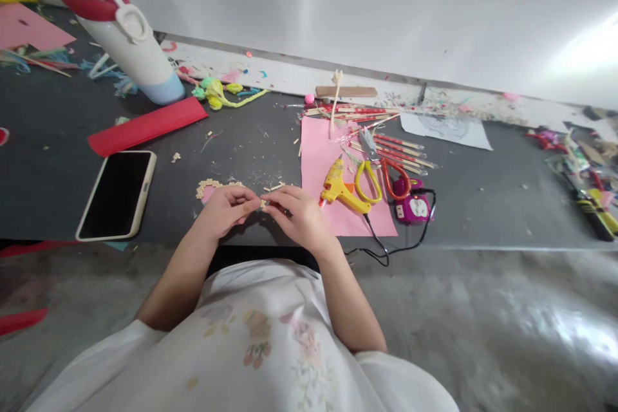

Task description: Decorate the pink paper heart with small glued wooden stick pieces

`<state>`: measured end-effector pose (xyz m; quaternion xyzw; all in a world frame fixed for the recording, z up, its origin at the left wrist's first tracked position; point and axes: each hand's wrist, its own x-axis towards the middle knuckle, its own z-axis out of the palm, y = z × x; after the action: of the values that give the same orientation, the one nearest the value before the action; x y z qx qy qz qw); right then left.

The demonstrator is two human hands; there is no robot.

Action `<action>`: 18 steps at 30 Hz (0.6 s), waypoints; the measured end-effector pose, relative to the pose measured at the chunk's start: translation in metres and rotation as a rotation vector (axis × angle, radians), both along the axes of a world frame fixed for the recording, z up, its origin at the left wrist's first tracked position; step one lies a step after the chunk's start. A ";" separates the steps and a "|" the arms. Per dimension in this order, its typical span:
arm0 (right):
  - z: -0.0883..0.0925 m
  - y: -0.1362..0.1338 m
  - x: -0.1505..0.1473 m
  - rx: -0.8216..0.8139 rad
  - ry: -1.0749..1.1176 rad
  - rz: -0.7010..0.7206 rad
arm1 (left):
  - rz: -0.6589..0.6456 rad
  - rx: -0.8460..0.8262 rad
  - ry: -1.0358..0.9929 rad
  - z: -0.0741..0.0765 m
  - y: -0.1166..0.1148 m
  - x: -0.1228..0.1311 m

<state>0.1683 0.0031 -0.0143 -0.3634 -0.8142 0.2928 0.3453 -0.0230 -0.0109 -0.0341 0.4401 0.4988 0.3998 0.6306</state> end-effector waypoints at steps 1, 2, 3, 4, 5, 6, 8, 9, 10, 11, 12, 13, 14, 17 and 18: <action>0.002 0.000 0.000 0.003 -0.006 -0.003 | 0.011 -0.011 -0.013 0.000 0.000 0.000; 0.004 0.000 0.001 0.002 -0.012 -0.006 | 0.028 -0.024 -0.029 0.000 0.000 0.001; 0.006 0.000 0.003 -0.001 -0.017 -0.013 | 0.049 -0.037 -0.046 0.000 0.001 0.001; 0.008 0.000 0.005 -0.005 -0.023 -0.025 | 0.073 -0.046 -0.061 0.000 0.001 0.001; 0.010 0.000 0.007 -0.007 -0.032 -0.041 | 0.094 -0.052 -0.073 0.000 0.001 0.001; 0.011 0.001 0.010 -0.001 -0.041 -0.061 | 0.104 -0.053 -0.080 0.000 0.001 0.001; 0.013 0.002 0.016 0.030 -0.057 -0.104 | 0.087 -0.041 -0.079 0.000 0.000 0.001; 0.013 0.002 0.020 0.049 -0.062 -0.123 | 0.068 -0.030 -0.069 0.000 0.000 0.001; 0.013 0.002 0.023 0.064 -0.066 -0.142 | 0.051 -0.016 -0.057 0.000 -0.001 0.001; 0.013 0.002 0.026 0.072 -0.071 -0.163 | 0.036 0.000 -0.046 0.000 -0.001 0.000; 0.012 0.002 0.029 0.074 -0.077 -0.185 | 0.031 0.016 -0.040 0.001 -0.002 0.000; 0.011 0.002 0.032 0.072 -0.085 -0.206 | 0.041 0.030 -0.043 0.001 -0.002 0.000; 0.010 0.001 0.034 0.066 -0.096 -0.228 | 0.068 0.042 -0.061 0.002 -0.002 0.000; 0.008 -0.001 0.041 0.053 -0.138 -0.275 | 0.234 0.064 -0.190 0.003 -0.001 -0.001; 0.008 -0.002 0.043 0.053 -0.151 -0.287 | 0.296 0.073 -0.238 0.003 0.000 -0.001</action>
<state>0.2116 0.0009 -0.0064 -0.4875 -0.7851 0.1909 0.3311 -0.0236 -0.0112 -0.0306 0.3340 0.4651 0.5551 0.6033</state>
